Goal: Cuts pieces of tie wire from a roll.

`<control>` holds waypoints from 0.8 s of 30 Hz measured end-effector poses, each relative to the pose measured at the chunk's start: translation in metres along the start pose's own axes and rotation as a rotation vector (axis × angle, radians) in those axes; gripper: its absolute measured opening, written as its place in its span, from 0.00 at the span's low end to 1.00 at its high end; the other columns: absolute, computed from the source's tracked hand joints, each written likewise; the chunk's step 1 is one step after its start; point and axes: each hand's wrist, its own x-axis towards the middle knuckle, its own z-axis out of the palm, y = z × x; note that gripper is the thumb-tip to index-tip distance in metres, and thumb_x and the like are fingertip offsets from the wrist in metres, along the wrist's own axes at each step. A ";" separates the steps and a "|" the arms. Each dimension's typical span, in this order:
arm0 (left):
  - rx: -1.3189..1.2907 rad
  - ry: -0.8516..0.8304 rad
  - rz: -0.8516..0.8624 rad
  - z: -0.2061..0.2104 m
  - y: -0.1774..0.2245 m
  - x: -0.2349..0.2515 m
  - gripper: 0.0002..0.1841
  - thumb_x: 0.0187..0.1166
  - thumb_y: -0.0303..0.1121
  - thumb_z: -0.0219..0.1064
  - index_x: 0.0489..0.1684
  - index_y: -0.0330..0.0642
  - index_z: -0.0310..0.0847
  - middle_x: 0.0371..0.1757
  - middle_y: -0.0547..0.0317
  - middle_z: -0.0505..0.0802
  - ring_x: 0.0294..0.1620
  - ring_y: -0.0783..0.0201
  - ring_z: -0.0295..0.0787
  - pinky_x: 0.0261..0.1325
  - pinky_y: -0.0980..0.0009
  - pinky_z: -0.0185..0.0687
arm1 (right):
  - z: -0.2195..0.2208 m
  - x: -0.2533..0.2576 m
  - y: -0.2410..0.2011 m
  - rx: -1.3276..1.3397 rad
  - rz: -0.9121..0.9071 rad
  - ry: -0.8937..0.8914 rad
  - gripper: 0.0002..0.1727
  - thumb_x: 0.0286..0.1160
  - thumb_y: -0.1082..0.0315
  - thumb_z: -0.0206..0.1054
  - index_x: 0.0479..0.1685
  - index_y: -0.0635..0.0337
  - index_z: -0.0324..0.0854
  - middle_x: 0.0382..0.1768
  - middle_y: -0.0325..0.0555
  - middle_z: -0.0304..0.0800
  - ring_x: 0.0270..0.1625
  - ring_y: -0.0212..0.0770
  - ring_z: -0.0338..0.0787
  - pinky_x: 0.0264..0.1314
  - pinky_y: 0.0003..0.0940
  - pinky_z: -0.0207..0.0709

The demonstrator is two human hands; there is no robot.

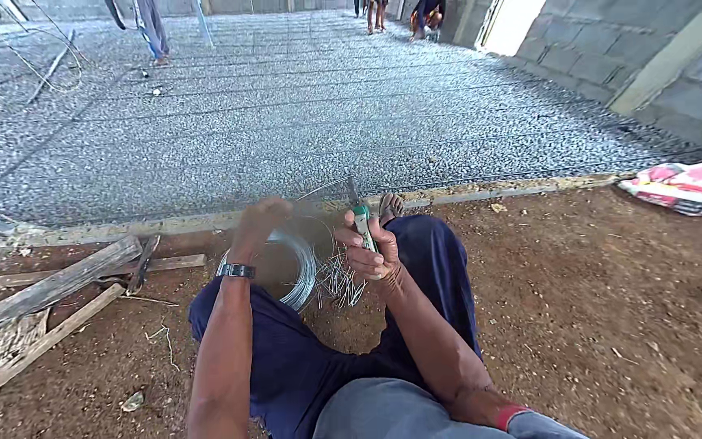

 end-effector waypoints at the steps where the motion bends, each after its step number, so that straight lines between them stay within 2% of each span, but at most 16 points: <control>1: 0.006 0.016 -0.011 0.000 0.004 -0.009 0.16 0.84 0.54 0.65 0.51 0.53 0.88 0.34 0.60 0.90 0.24 0.66 0.78 0.28 0.66 0.76 | 0.004 0.001 0.000 -0.035 -0.019 0.014 0.24 0.74 0.55 0.72 0.66 0.54 0.77 0.42 0.49 0.89 0.15 0.35 0.82 0.15 0.24 0.79; 3: 0.007 0.048 -0.018 -0.003 0.010 -0.026 0.18 0.84 0.54 0.65 0.50 0.51 0.88 0.32 0.56 0.90 0.21 0.63 0.78 0.25 0.63 0.77 | 0.010 0.007 0.001 -0.091 -0.038 0.028 0.25 0.77 0.52 0.70 0.69 0.51 0.76 0.42 0.49 0.89 0.17 0.35 0.83 0.16 0.24 0.79; 5: -0.009 0.095 0.038 -0.003 0.015 -0.035 0.16 0.84 0.52 0.66 0.45 0.49 0.87 0.26 0.57 0.85 0.18 0.64 0.74 0.21 0.67 0.72 | 0.011 0.016 0.000 -0.111 -0.032 0.028 0.25 0.79 0.51 0.68 0.70 0.50 0.76 0.43 0.49 0.88 0.19 0.36 0.84 0.17 0.24 0.79; 8: -0.043 0.108 0.101 -0.005 0.015 -0.031 0.15 0.85 0.49 0.65 0.47 0.46 0.85 0.30 0.58 0.87 0.23 0.64 0.78 0.28 0.67 0.76 | 0.009 0.025 0.004 -0.086 -0.023 0.019 0.23 0.82 0.49 0.65 0.70 0.49 0.76 0.46 0.52 0.89 0.19 0.37 0.85 0.17 0.24 0.79; 9: -0.061 0.116 0.125 -0.005 0.014 -0.027 0.15 0.85 0.47 0.65 0.45 0.44 0.84 0.30 0.57 0.86 0.24 0.64 0.78 0.29 0.67 0.75 | 0.009 0.028 0.006 -0.072 -0.023 0.014 0.23 0.83 0.49 0.64 0.70 0.49 0.77 0.44 0.52 0.89 0.19 0.38 0.85 0.17 0.24 0.79; 13: -0.088 0.132 0.162 -0.009 0.013 -0.024 0.16 0.85 0.44 0.66 0.30 0.45 0.75 0.22 0.61 0.77 0.19 0.68 0.68 0.24 0.72 0.64 | 0.004 0.032 0.007 -0.051 -0.018 0.003 0.26 0.84 0.49 0.63 0.75 0.53 0.73 0.40 0.49 0.87 0.18 0.36 0.83 0.17 0.24 0.79; 15: -0.100 0.131 0.189 -0.008 0.009 -0.019 0.17 0.85 0.43 0.66 0.26 0.45 0.74 0.19 0.62 0.75 0.16 0.69 0.66 0.21 0.74 0.61 | 0.001 0.028 0.004 -0.081 -0.007 0.022 0.31 0.84 0.48 0.64 0.80 0.55 0.70 0.44 0.51 0.87 0.20 0.35 0.84 0.18 0.24 0.81; 17: -0.086 0.142 0.172 -0.004 0.009 -0.018 0.18 0.85 0.45 0.66 0.26 0.45 0.74 0.19 0.62 0.75 0.17 0.68 0.66 0.21 0.73 0.62 | -0.003 0.020 0.002 -0.142 0.018 0.034 0.32 0.83 0.49 0.66 0.83 0.53 0.70 0.51 0.53 0.90 0.25 0.38 0.89 0.23 0.28 0.86; 18: -0.076 0.157 0.140 -0.003 0.011 -0.019 0.18 0.85 0.46 0.66 0.27 0.46 0.75 0.20 0.61 0.76 0.17 0.67 0.67 0.22 0.72 0.63 | -0.005 0.016 0.002 -0.169 0.025 0.037 0.31 0.82 0.50 0.67 0.82 0.52 0.72 0.52 0.53 0.90 0.27 0.40 0.91 0.26 0.31 0.89; 20: -0.042 0.208 0.061 0.001 0.019 -0.024 0.17 0.85 0.47 0.66 0.28 0.46 0.75 0.20 0.61 0.76 0.16 0.67 0.67 0.20 0.73 0.63 | -0.004 0.010 0.001 -0.210 0.026 0.034 0.27 0.80 0.52 0.70 0.75 0.53 0.77 0.45 0.50 0.90 0.27 0.42 0.91 0.28 0.36 0.90; 24: 0.016 0.264 -0.064 0.010 0.022 -0.021 0.18 0.82 0.52 0.68 0.31 0.49 0.78 0.24 0.60 0.79 0.18 0.65 0.70 0.21 0.70 0.66 | 0.024 0.019 -0.012 -0.269 -0.028 -0.103 0.22 0.80 0.53 0.68 0.68 0.53 0.81 0.39 0.47 0.90 0.22 0.40 0.90 0.23 0.33 0.88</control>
